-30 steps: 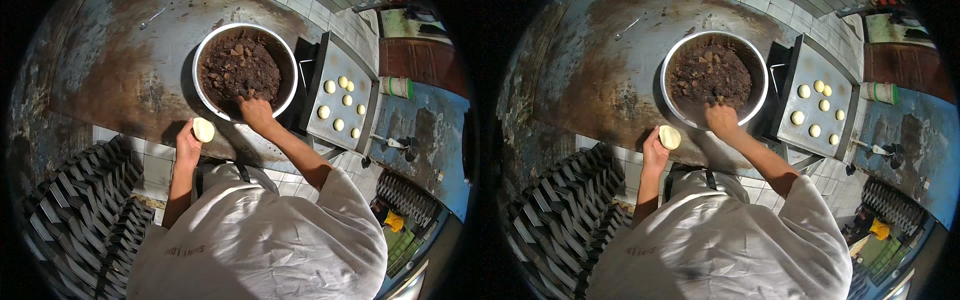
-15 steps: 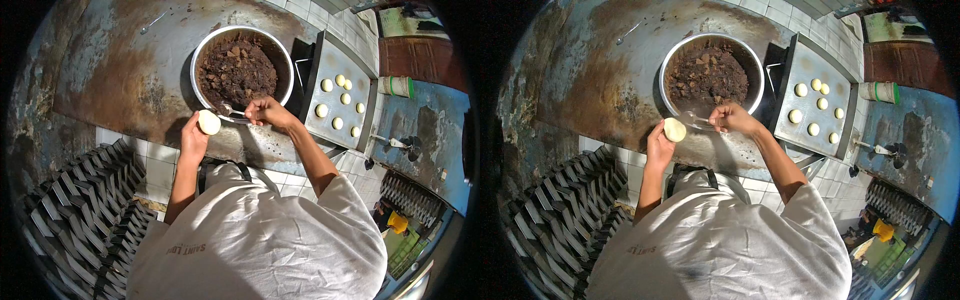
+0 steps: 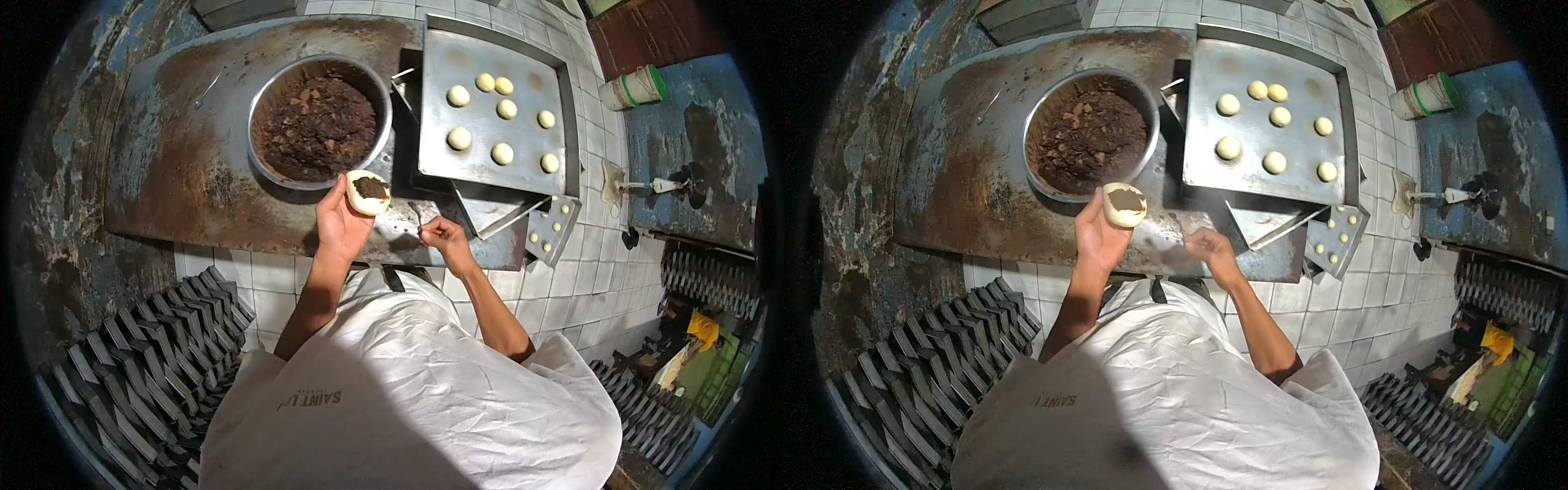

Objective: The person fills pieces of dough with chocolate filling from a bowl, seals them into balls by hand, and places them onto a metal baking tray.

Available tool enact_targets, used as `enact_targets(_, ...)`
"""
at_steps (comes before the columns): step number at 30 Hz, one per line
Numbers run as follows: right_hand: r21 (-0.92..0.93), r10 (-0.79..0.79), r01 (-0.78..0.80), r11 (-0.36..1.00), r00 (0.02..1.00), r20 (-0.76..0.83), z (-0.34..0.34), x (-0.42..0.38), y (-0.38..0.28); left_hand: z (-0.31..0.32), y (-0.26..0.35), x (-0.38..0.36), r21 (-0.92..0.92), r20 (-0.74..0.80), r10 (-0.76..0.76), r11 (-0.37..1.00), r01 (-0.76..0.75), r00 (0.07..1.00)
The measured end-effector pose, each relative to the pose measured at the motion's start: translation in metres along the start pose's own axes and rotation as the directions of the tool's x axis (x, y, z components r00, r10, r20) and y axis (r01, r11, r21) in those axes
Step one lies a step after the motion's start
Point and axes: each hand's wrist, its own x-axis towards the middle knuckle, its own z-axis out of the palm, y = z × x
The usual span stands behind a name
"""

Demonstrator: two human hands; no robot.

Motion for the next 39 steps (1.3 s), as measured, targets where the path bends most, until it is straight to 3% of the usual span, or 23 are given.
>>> enact_targets(1, 0.152, 0.002, -0.004, 0.988, 1.000, 0.015, -0.007, -0.012, -0.002, 0.000, -0.009, 0.000, -0.002, 0.048, -0.016, 1.000, 0.016, 0.999)
enact_targets(5, 0.216, -0.106, 0.082, 0.973, 0.989, 0.106, -0.003, -0.030, -0.045, -0.003, -0.050, -0.001, 0.030, 0.074, -0.072, 0.997, 0.070, 0.995)
enact_targets(8, 0.097, -0.102, 0.100, 0.990, 0.995, 0.015, -0.030, -0.022, 0.019, 0.008, -0.066, -0.009, 0.085, 0.068, -0.020, 0.996, 0.015, 0.997)
enact_targets(10, 0.072, 0.055, -0.047, 0.996, 0.993, -0.109, -0.055, -0.013, 0.074, 0.014, -0.068, -0.012, 0.057, 0.098, -0.007, 0.998, 0.002, 0.995)
enact_targets(12, -0.274, -0.031, -0.004, 0.962, 0.992, -0.123, -0.067, -0.003, 0.101, 0.014, -0.070, -0.023, -0.017, 0.122, -0.016, 1.000, 0.018, 0.992)
enact_targets(13, -0.269, -0.029, -0.001, 0.963, 0.994, -0.108, -0.067, 0.000, 0.105, 0.015, -0.074, -0.024, 0.036, 0.097, 0.003, 0.999, -0.006, 0.995)
enact_targets(15, -0.811, -0.423, 0.190, 0.553, 0.903, -0.077, -0.059, 0.013, 0.100, 0.020, -0.080, -0.033, 0.068, 0.101, -0.018, 0.998, 0.011, 0.995)
enact_targets(17, -0.580, -0.469, 0.327, 0.746, 0.877, -0.110, -0.028, 0.007, 0.031, 0.020, -0.082, -0.036, 0.110, 0.111, -0.050, 0.993, 0.038, 0.993)
enact_targets(18, -0.280, -0.254, 0.221, 0.934, 0.963, -0.086, -0.011, -0.004, -0.009, 0.022, -0.085, -0.038, 0.111, 0.107, -0.053, 0.993, 0.041, 0.993)
enact_targets(19, 0.069, -0.202, 0.196, 0.978, 0.975, 0.093, -0.004, -0.005, -0.030, 0.027, -0.090, -0.041, 0.147, 0.073, -0.037, 0.989, 0.026, 0.997)
enact_targets(20, 0.321, -0.015, -0.050, 0.946, 0.980, 0.196, 0.003, -0.014, -0.054, 0.032, -0.094, -0.044, 0.182, 0.043, -0.022, 0.983, 0.013, 0.999)
enact_targets(22, 0.461, 0.079, -0.244, 0.853, 0.934, 0.347, 0.004, -0.017, -0.069, 0.027, -0.095, -0.044, 0.288, 0.098, -0.013, 0.958, -0.016, 0.995)
enact_targets(23, 0.459, 0.074, -0.238, 0.856, 0.935, 0.347, 0.001, -0.019, -0.070, 0.008, -0.092, -0.037, 0.437, 0.042, 0.033, 0.898, -0.048, 0.999)
enact_targets(24, 0.225, -0.051, -0.022, 0.974, 0.949, 0.312, -0.005, -0.023, -0.070, 0.008, -0.086, -0.038, 0.577, -0.008, 0.089, 0.814, -0.068, 0.996)
enact_targets(25, -0.032, -0.180, 0.199, 0.979, 0.934, 0.310, -0.009, -0.026, -0.070, 0.008, -0.076, -0.042, 0.657, -0.076, 0.025, 0.753, 0.031, 0.997)
enact_targets(26, -0.038, -0.179, 0.200, 0.979, 0.933, 0.311, -0.011, -0.028, -0.071, 0.007, -0.074, -0.045, 0.653, -0.073, 0.026, 0.756, 0.028, 0.997)
enact_targets(27, -0.322, -0.349, 0.432, 0.843, 0.893, 0.284, -0.011, -0.033, -0.076, 0.016, -0.072, -0.051, 0.737, -0.060, 0.002, 0.675, 0.043, 0.998)
enact_targets(28, -0.574, -0.501, 0.581, 0.578, 0.807, 0.312, -0.009, -0.039, -0.086, 0.020, -0.072, -0.055, 0.809, -0.046, -0.024, 0.585, 0.051, 0.999)
enact_targets(30, -0.569, -0.488, 0.566, 0.596, 0.818, 0.303, -0.004, -0.044, -0.103, 0.023, -0.067, -0.059, 0.795, -0.077, -0.033, 0.602, 0.082, 0.996)
enact_targets(32, -0.551, -0.516, 0.575, 0.605, 0.810, 0.278, 0.002, -0.039, -0.111, 0.034, -0.060, -0.071, 0.895, 0.024, 0.073, 0.442, -0.054, 0.997)
enact_targets(34, -0.517, -0.531, 0.552, 0.655, 0.822, 0.206, 0.017, -0.037, -0.115, 0.037, -0.051, -0.077, 0.900, 0.053, 0.123, 0.425, -0.101, 0.991)
enact_targets(37, -0.299, -0.446, 0.447, 0.843, 0.892, 0.078, 0.041, -0.038, -0.123, 0.040, -0.037, -0.082, 0.892, 0.165, 0.195, 0.389, -0.231, 0.967)
enact_targets(39, -0.330, -0.502, 0.495, 0.804, 0.862, 0.069, 0.062, -0.044, -0.128, 0.034, -0.031, -0.081, 0.695, 0.088, 0.341, 0.652, -0.303, 0.936)
